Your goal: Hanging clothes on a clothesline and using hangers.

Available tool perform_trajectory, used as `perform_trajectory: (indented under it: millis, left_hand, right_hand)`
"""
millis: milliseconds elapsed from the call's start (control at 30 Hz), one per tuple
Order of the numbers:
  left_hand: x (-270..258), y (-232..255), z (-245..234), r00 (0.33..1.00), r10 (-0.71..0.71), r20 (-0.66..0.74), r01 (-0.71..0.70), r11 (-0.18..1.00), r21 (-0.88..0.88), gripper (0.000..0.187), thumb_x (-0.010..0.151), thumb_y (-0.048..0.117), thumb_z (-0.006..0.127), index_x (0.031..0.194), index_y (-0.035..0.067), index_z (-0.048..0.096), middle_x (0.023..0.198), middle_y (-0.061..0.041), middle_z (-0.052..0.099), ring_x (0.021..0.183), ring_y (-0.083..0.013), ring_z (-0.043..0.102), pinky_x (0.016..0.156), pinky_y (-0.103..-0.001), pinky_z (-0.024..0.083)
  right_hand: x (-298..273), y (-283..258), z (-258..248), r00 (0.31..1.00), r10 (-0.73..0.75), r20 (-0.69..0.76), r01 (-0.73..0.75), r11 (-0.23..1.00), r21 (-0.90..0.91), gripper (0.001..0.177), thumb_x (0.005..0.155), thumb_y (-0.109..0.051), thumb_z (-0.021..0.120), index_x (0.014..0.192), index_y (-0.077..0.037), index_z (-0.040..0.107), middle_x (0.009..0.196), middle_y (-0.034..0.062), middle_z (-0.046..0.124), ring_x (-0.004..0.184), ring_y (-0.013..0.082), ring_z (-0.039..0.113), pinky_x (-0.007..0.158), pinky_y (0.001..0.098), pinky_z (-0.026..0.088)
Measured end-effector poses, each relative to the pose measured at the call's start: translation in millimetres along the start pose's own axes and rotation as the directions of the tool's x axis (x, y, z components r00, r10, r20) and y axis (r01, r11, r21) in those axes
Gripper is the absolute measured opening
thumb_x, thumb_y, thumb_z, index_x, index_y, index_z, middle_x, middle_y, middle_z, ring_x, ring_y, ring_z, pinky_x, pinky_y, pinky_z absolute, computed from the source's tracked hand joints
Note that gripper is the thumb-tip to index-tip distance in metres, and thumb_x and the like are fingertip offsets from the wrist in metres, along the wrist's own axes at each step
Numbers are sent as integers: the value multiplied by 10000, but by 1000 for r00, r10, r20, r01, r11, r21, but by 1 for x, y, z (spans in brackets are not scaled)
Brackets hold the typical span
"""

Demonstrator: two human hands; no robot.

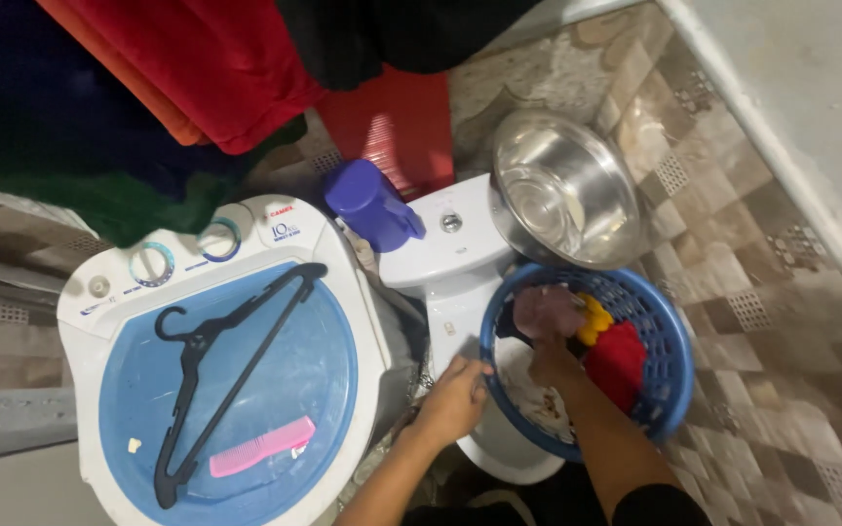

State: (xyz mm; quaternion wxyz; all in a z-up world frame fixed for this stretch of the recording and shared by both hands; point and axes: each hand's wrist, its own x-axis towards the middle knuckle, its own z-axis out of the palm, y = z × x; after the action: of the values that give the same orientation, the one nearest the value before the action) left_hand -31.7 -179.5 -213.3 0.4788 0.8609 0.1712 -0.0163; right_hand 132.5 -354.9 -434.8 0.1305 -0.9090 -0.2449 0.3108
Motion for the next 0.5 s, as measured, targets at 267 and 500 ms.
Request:
perform_trajectory:
  millis: [267, 500]
  left_hand:
    - [5, -15, -16, 999, -1, 33, 0, 1000, 19, 247, 895, 56, 608, 1132, 85, 668, 1097, -179, 613, 953, -396, 644, 850, -442, 527]
    - [44, -57, 2, 997, 77, 2, -75, 984, -161, 212, 906, 59, 598, 1093, 69, 696, 1011, -129, 685, 873, -276, 708, 793, -359, 569]
  right_hand:
    - [50, 14, 5, 978, -77, -193, 110, 981, 163, 425, 759, -98, 665, 1159, -48, 529, 1238, 198, 388, 1119, 444, 442, 940, 502, 395]
    - [6, -9, -119, 901, -99, -422, 306, 835, 457, 68, 737, -56, 689, 742, -22, 748, 683, 136, 727, 624, 229, 712, 602, 368, 538]
